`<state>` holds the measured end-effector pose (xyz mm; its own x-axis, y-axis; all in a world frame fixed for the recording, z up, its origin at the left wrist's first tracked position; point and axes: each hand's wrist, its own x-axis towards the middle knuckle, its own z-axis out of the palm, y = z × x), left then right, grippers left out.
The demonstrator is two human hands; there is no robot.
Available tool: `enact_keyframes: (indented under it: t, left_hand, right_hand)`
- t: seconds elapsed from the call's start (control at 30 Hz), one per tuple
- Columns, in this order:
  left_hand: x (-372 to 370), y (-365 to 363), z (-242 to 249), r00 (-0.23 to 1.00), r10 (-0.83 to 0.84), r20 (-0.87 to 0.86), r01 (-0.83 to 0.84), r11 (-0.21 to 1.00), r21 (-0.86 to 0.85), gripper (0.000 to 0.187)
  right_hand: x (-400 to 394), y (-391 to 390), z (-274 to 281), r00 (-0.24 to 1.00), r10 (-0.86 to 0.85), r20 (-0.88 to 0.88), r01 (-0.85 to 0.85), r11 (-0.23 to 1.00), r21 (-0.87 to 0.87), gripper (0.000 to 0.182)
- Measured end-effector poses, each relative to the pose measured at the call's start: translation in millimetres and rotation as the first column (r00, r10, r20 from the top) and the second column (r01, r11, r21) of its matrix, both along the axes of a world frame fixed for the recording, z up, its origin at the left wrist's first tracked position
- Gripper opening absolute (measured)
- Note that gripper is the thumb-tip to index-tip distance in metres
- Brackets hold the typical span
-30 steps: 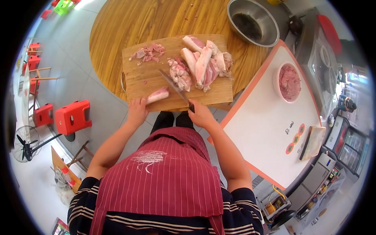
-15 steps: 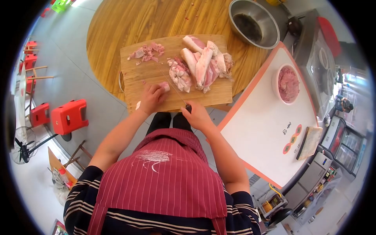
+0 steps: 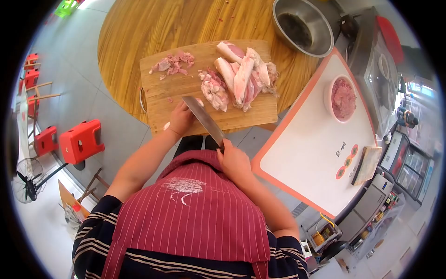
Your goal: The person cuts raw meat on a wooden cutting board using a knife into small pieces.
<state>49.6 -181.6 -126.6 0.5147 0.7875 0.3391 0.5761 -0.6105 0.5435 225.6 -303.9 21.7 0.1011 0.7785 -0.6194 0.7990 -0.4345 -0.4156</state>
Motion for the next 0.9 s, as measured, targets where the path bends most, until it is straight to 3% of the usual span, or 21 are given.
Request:
enact_keyframes:
  t: [0.27, 0.4, 0.67, 0.77, 0.9]
  left_hand:
    - [0.6, -1.0, 2.2, 0.997, -0.001, -0.071, -0.009, 0.991, -0.137, 0.034]
    - [0.3, -2.0, 7.8, 0.986, -0.033, -0.161, 0.013, 0.992, -0.127, 0.036]
    - [3.6, 0.8, 5.6, 0.995, -0.016, -0.097, 0.008, 0.997, -0.081, 0.032]
    - [3.8, 0.6, 10.6, 0.991, -0.013, -0.132, -0.002, 0.994, -0.111, 0.029]
    - [3.8, 3.4, 8.4, 0.987, -0.011, -0.163, 0.007, 1.0, -0.029, 0.027]
  right_hand:
    - [-11.9, 19.0, -13.5, 0.999, -0.04, -0.026, 0.04, 0.999, -0.005, 0.031]
    - [-14.2, 41.8, -35.1, 0.996, -0.012, -0.085, 0.019, 0.997, 0.079, 0.03]
    - [3.2, 1.4, -16.3, 0.99, -0.112, -0.089, 0.111, 0.994, -0.021, 0.03]
    - [-3.3, 32.7, -46.7, 0.992, -0.042, -0.121, 0.043, 0.999, 0.002, 0.03]
    - [-15.7, 76.2, -77.3, 0.981, -0.056, -0.186, 0.082, 0.987, 0.138, 0.029]
